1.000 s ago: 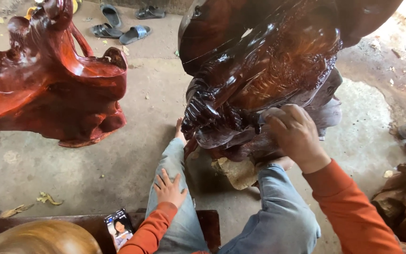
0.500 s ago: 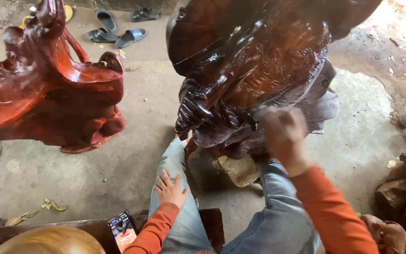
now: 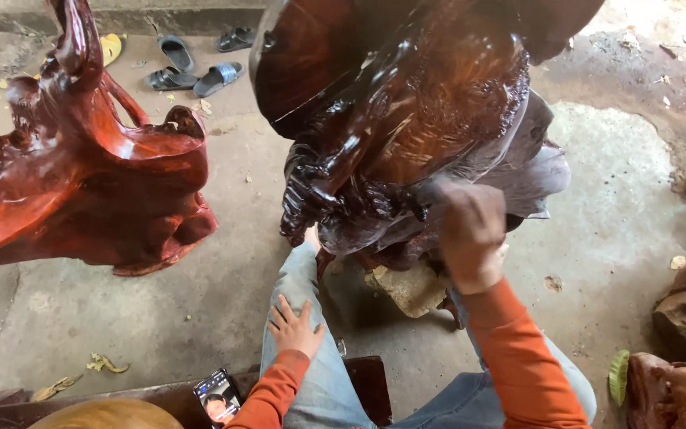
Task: Sanding and polishing an intricately carved wooden sculpture by hand using a small piece of abrasive material.
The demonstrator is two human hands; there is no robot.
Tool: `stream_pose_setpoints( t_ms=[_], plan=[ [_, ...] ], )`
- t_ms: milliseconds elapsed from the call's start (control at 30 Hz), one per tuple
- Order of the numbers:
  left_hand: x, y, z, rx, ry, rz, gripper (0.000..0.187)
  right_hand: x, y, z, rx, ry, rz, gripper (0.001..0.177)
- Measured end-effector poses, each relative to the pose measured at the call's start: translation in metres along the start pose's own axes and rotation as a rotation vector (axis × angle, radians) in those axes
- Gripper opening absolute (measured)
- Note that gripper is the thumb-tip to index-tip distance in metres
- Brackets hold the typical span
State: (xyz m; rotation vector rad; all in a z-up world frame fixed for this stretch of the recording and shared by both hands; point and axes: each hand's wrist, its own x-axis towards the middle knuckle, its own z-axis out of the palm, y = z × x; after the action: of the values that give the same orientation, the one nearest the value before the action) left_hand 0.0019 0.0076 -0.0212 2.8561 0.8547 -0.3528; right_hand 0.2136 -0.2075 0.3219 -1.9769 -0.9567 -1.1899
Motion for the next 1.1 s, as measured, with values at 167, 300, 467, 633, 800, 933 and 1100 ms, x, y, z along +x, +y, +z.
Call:
stream_pose_setpoints(
  t_ms=[167,300,467,633,800,933,1100],
  plan=[
    [-0.002,-0.001,0.002,0.010,0.030,-0.003,0.077,-0.020,-0.010,0.001,0.118,-0.032,0.111,0.042],
    [-0.001,-0.003,-0.005,0.017,-0.041,-0.010,0.077,-0.028,0.004,0.009,0.153,0.067,0.136,0.030],
    [-0.003,-0.001,-0.006,0.023,-0.008,-0.002,0.078,-0.032,-0.005,0.011,0.159,0.056,0.167,0.040],
    [-0.003,-0.004,-0.010,0.030,-0.010,0.004,0.077,-0.044,0.000,0.037,0.148,0.311,0.253,0.017],
    [-0.005,-0.003,-0.012,0.014,-0.029,0.008,0.077,-0.037,-0.015,0.026,0.311,0.265,0.435,0.021],
    [-0.005,-0.007,-0.010,0.016,0.003,0.017,0.077,-0.043,0.001,0.040,0.194,0.443,0.533,0.008],
    [-0.003,-0.007,-0.010,0.064,-0.012,0.020,0.079,-0.053,-0.024,0.048,0.364,0.396,0.470,0.017]
  ],
)
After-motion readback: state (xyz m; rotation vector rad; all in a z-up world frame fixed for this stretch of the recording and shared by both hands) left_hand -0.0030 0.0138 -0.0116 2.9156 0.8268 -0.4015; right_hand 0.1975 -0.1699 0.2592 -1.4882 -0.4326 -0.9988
